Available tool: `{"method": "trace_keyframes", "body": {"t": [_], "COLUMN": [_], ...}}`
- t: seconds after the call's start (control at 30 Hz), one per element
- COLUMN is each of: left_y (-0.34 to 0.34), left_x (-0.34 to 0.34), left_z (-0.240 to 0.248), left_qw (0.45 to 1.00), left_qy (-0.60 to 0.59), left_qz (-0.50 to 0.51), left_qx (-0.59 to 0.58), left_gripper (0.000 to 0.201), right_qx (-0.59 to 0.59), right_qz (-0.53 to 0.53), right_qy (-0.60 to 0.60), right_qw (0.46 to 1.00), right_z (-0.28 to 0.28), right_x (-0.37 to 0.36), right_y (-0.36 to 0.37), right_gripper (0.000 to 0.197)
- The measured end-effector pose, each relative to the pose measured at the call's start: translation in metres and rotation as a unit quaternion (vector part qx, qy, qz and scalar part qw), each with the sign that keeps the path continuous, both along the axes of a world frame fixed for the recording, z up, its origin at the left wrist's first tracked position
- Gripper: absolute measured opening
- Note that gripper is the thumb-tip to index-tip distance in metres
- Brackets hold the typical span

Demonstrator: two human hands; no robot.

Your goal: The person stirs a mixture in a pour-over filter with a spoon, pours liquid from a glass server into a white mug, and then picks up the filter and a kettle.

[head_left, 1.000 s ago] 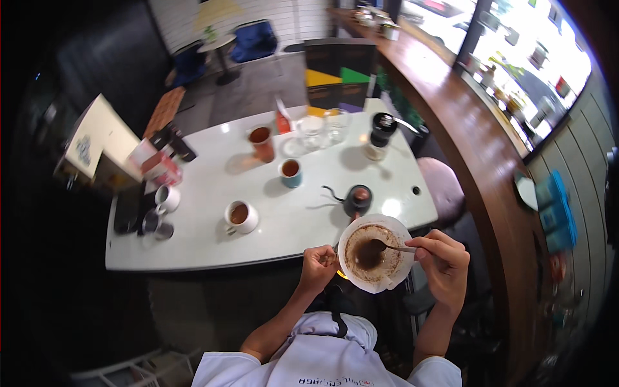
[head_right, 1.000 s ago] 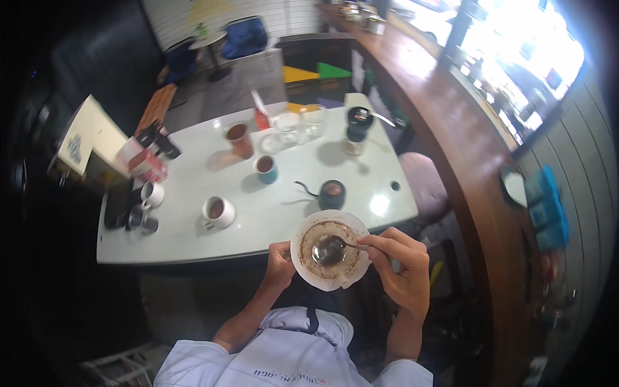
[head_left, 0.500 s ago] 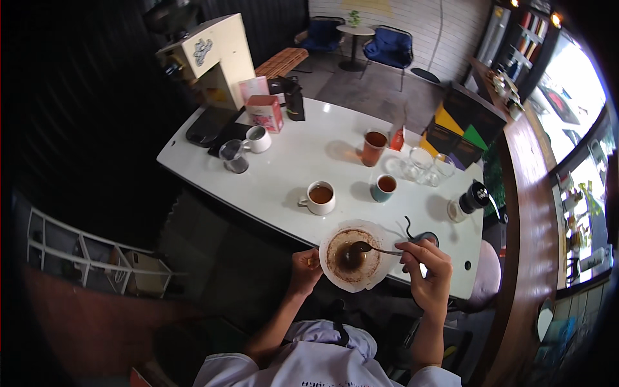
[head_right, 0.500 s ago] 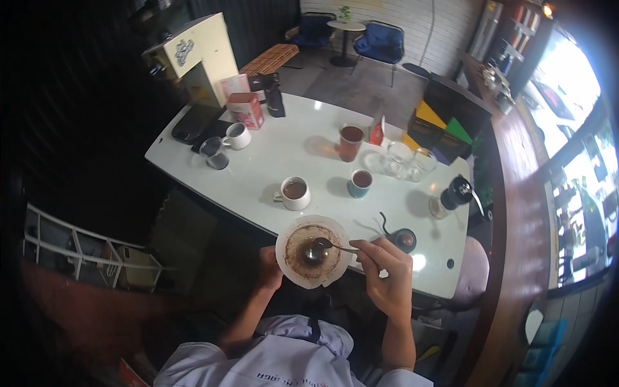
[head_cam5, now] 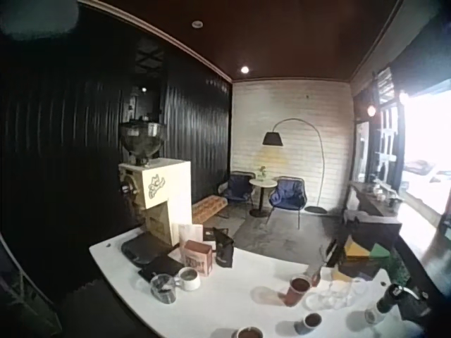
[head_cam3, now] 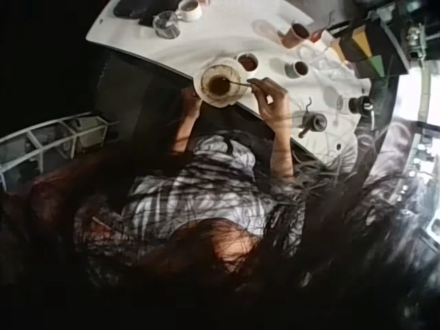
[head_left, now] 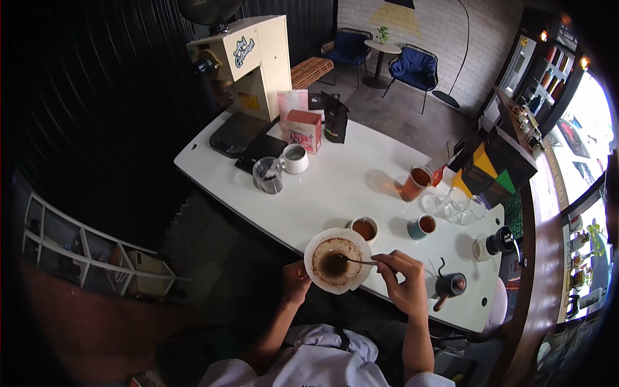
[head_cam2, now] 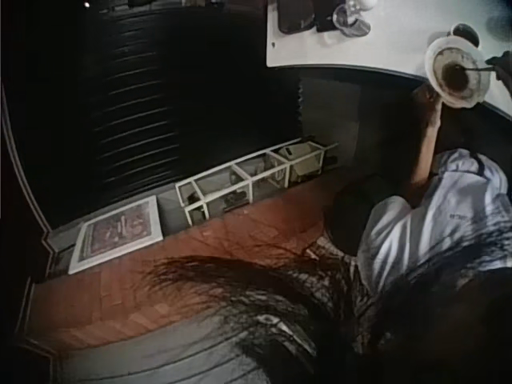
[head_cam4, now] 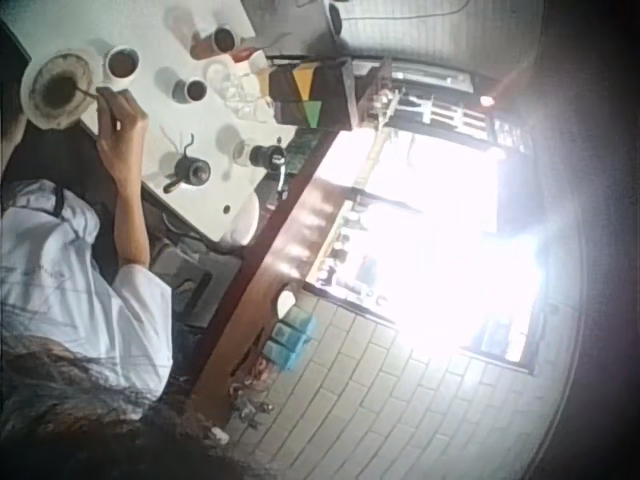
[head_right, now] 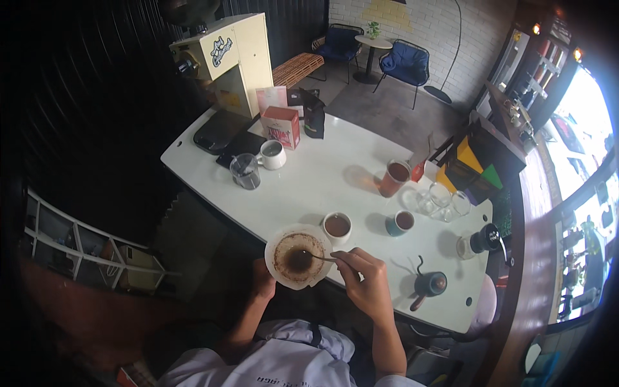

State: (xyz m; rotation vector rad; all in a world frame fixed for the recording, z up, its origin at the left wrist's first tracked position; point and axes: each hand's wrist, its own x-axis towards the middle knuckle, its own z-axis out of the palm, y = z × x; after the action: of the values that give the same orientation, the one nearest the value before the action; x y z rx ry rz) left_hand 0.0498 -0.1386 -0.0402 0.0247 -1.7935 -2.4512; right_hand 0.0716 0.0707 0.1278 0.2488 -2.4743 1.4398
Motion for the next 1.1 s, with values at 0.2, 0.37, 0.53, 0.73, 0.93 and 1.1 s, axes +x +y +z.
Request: {"method": "trace_keyframes", "body": {"t": [0.2, 0.37, 0.53, 0.73, 0.93, 1.1], "left_y": [-0.059, -0.069, -0.091, -0.091, -0.078, -0.074], "left_x": [-0.068, -0.112, -0.148, -0.174, -0.176, -0.184], "left_z": [-0.045, -0.015, -0.049, -0.067, -0.034, -0.057], "left_qw": [0.997, 0.997, 0.997, 0.998, 0.998, 0.998], "left_qy": [0.013, 0.007, 0.000, -0.013, -0.008, -0.026], "left_qz": [-0.036, -0.065, -0.074, -0.056, -0.055, -0.058], "left_qx": [-0.066, 0.040, -0.027, -0.010, 0.030, -0.001], "left_gripper": [0.014, 0.009, 0.021, 0.013, 0.017, 0.013], "right_qx": [-0.018, -0.010, 0.016, 0.000, 0.000, 0.016], "right_qz": [-0.007, -0.053, -0.077, -0.095, -0.114, -0.116], "right_qy": [-0.029, -0.014, 0.021, -0.004, -0.004, 0.020], "right_qw": [0.999, 0.998, 0.997, 0.995, 0.994, 0.993], "right_z": [-0.010, -0.028, -0.036, -0.044, -0.047, -0.028], "right_x": [-0.047, -0.080, -0.108, -0.131, -0.142, -0.149], "right_y": [-0.047, -0.077, -0.100, -0.112, -0.112, -0.113], "right_gripper": [0.012, 0.009, 0.009, 0.011, 0.011, 0.011]}}
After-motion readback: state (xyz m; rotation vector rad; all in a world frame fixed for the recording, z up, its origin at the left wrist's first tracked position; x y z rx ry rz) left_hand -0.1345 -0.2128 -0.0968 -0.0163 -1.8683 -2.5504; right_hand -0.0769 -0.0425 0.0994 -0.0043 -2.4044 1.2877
